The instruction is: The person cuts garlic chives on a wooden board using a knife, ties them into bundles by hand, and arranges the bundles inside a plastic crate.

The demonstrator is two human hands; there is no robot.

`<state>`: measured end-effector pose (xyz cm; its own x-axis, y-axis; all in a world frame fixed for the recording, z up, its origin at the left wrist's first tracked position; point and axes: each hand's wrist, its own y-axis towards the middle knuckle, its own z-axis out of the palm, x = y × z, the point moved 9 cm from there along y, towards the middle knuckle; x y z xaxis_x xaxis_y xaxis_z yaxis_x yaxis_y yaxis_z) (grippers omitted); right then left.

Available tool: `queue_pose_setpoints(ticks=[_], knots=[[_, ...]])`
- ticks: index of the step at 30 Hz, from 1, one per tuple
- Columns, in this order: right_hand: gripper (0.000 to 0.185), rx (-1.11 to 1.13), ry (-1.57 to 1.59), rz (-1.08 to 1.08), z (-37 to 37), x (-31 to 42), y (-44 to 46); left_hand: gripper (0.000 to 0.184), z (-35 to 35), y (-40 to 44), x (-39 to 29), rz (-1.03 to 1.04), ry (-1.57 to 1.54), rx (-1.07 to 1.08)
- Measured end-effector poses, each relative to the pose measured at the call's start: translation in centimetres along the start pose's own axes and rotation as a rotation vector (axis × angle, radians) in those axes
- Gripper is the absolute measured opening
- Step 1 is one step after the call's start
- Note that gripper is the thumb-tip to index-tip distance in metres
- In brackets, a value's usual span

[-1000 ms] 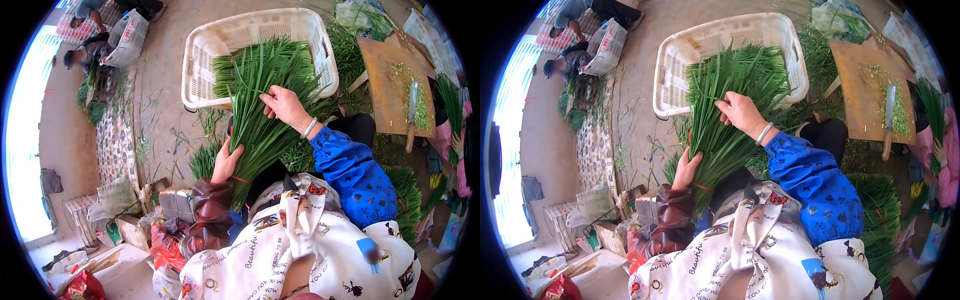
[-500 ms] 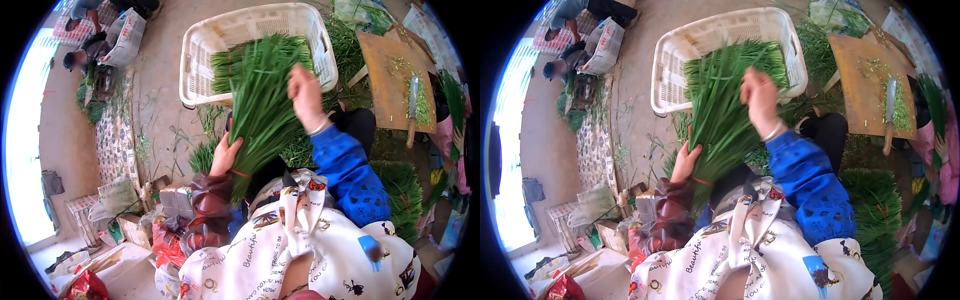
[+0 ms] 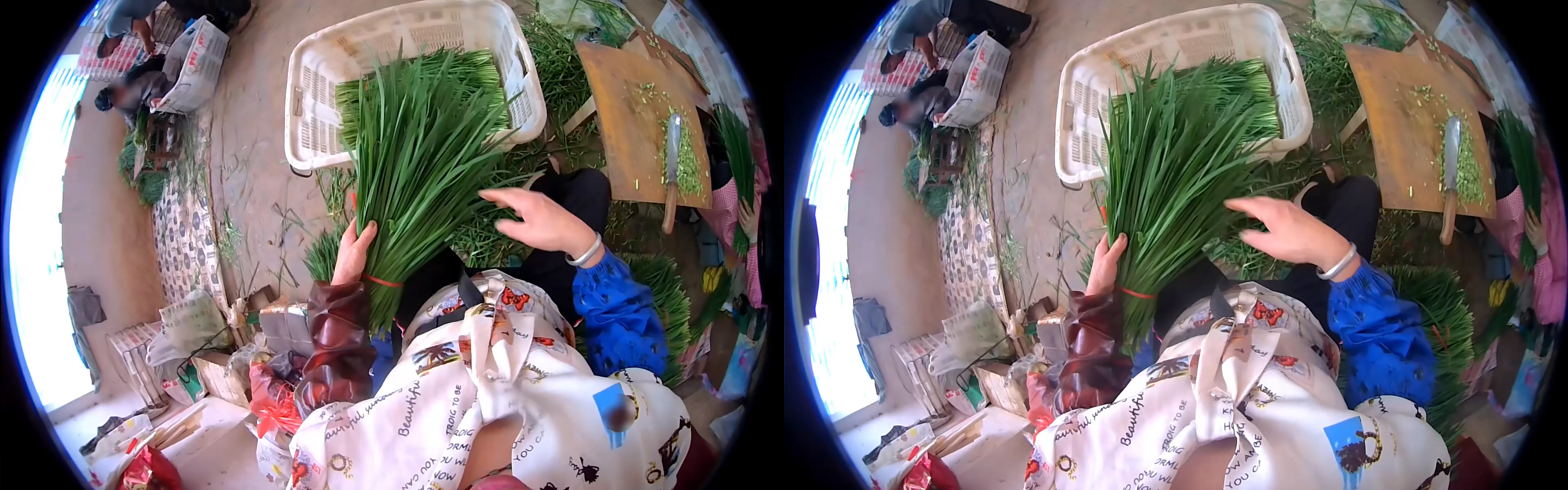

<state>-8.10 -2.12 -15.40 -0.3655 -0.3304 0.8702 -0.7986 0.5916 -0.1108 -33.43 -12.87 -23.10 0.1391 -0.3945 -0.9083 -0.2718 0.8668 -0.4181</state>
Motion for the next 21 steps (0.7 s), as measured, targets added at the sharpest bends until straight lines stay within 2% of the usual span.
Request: queue_pose_setpoints(ticks=[1,2,5,6,7,9,11,13,14,15,17,18,19,21], knots=[[0.036,-0.047,0.206,0.062,-0.4,0.9,1.2,0.033,0.3,-0.1,-0.3,0.008,0.011,0.01],[0.022,-0.227,0.193,0.01,-1.4,1.8,2.1,0.034,0.6,-0.1,-0.5,0.015,0.021,0.018],[0.016,-0.218,0.314,-0.01,-0.4,2.6,4.8,0.035,0.8,-0.1,-0.5,0.038,0.128,0.012],[0.014,-0.244,0.512,-0.004,0.1,2.2,5.9,0.039,0.9,-0.2,-0.6,0.056,0.166,-0.01],[0.015,-0.246,0.582,0.009,0.4,1.7,7.1,0.039,0.9,-0.4,-0.7,0.056,0.165,-0.014],[0.017,-0.304,0.687,0.011,0.0,1.4,8.7,0.043,1.0,-0.8,-1.7,0.113,0.477,-0.067],[0.022,-0.313,0.7,-0.007,-0.1,1.4,10.0,0.045,1.4,-1.3,-2.6,0.114,0.523,-0.088],[0.021,-0.112,0.855,0.186,2.4,0.1,11.0,0.044,1.7,-1.6,-3.0,0.053,0.622,-0.088],[0.019,-0.121,0.853,0.178,2.7,-0.1,11.3,0.043,1.7,-1.7,-3.2,0.058,0.64,-0.09],[0.019,-0.119,0.854,0.184,2.8,-0.5,11.4,0.043,1.6,-1.5,-3.0,0.052,0.638,-0.089],[0.017,-0.427,1.409,0.02,0.5,-1.0,10.6,0.043,1.2,-1.1,-2.7,0.092,0.612,-0.074],[0.016,-0.524,1.574,0.002,-1.4,-2.0,10.1,0.042,0.9,-0.9,-2.1,0.072,0.531,-0.063],[0.016,-0.628,1.738,-0.019,-3.7,-2.9,9.0,0.034,0.6,-0.5,-1.2,0.071,0.311,-0.046],[0.02,-0.307,1.392,-0.153,-5.6,-1.7,6.6,0.035,0.1,-0.4,-0.7,0.006,0.181,-0.028]])
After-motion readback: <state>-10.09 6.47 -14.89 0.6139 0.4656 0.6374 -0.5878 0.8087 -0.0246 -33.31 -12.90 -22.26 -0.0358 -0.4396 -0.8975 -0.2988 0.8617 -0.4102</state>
